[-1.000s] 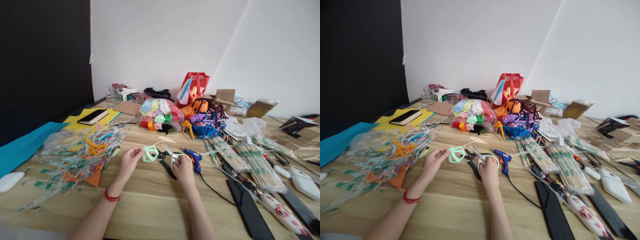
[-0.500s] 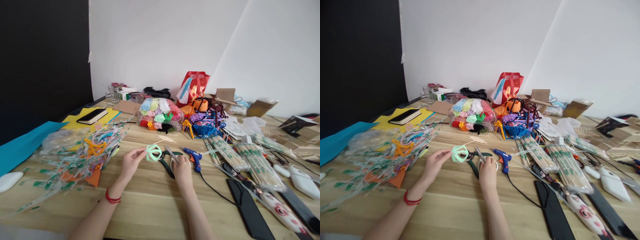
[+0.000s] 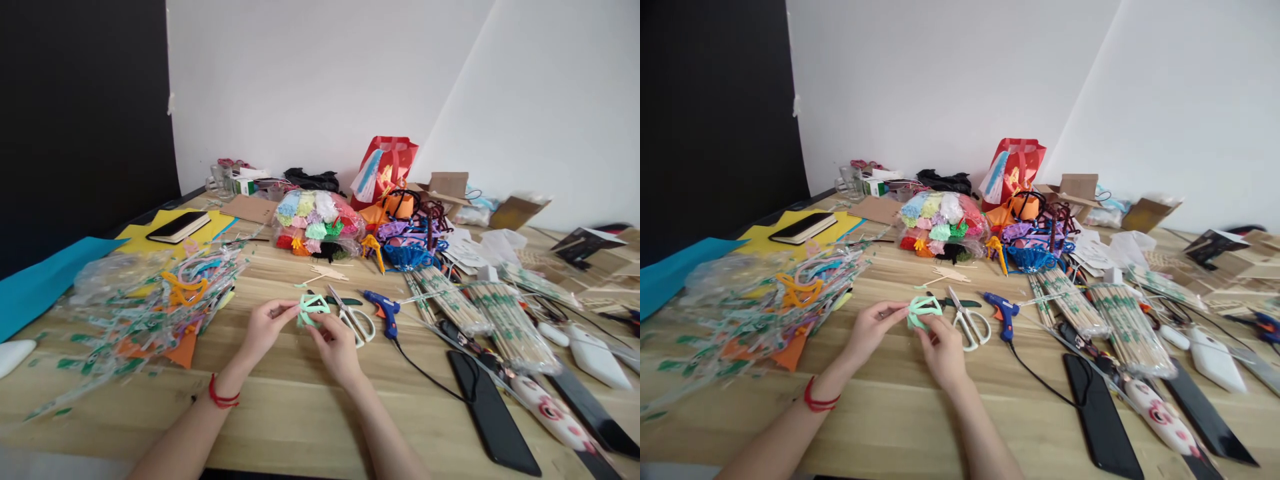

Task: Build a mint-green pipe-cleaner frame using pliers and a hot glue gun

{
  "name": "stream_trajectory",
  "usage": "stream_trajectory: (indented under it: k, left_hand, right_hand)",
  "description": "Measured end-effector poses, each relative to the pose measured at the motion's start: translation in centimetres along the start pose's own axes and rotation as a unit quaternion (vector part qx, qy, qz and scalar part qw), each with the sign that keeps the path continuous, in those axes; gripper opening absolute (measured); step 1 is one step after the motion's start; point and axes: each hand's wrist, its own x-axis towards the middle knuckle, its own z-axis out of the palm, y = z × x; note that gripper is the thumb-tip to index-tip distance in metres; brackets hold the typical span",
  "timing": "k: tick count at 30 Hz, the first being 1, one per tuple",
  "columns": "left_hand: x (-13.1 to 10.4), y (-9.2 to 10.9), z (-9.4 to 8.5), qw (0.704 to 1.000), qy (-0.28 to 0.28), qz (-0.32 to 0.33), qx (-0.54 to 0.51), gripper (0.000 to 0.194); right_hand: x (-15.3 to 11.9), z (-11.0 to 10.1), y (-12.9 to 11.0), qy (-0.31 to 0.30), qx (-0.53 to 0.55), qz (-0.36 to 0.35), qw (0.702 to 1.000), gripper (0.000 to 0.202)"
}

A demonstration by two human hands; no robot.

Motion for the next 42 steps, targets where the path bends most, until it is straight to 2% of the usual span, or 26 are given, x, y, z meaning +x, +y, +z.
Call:
stream_trajectory:
  k: [5,12,18,21,29,35,42]
  left_hand:
    - [0.00,-0.15,-0.08,1.000,-0.009,-0.009,-0.009,0.020]
    - [-0.21,-0.42,0.07,0.999,-0.016,-0.025,-0.014,0.022]
    - [-0.33,-0.08,0.19,0.999,-0.024,-0.025,-0.008,0.019]
    - [-0.31,0.01,0.12,0.999,-0.030,-0.022,-0.003,0.018]
    - [-0.39,0.04,0.14,0.998,-0.053,-0.014,-0.010,0.018]
    - [-0.43,0.15,0.22,0.997,-0.079,-0.020,-0.016,0.022]
    - [-0.20,-0.52,0.33,0.996,-0.082,-0.022,-0.015,0.023]
  right_hand:
    - [0.18,-0.16,0.11,0.033,0.022,0.023,0.999,0.015]
    - [0.46,-0.51,0.07,0.014,0.089,0.096,0.991,0.019]
    - [0.32,-0.24,0.04,0.022,0.084,0.159,0.983,0.029]
    - [0.16,-0.15,-0.01,0.017,0.081,0.158,0.984,0.033]
    - [0.20,-0.29,0.13,0.000,0.073,0.105,0.992,0.021]
    - [0.25,-0.17,0.24,0.030,0.036,0.084,0.995,0.022]
    - [0.15,-0.19,-0.03,0.029,0.029,0.106,0.994,0.022]
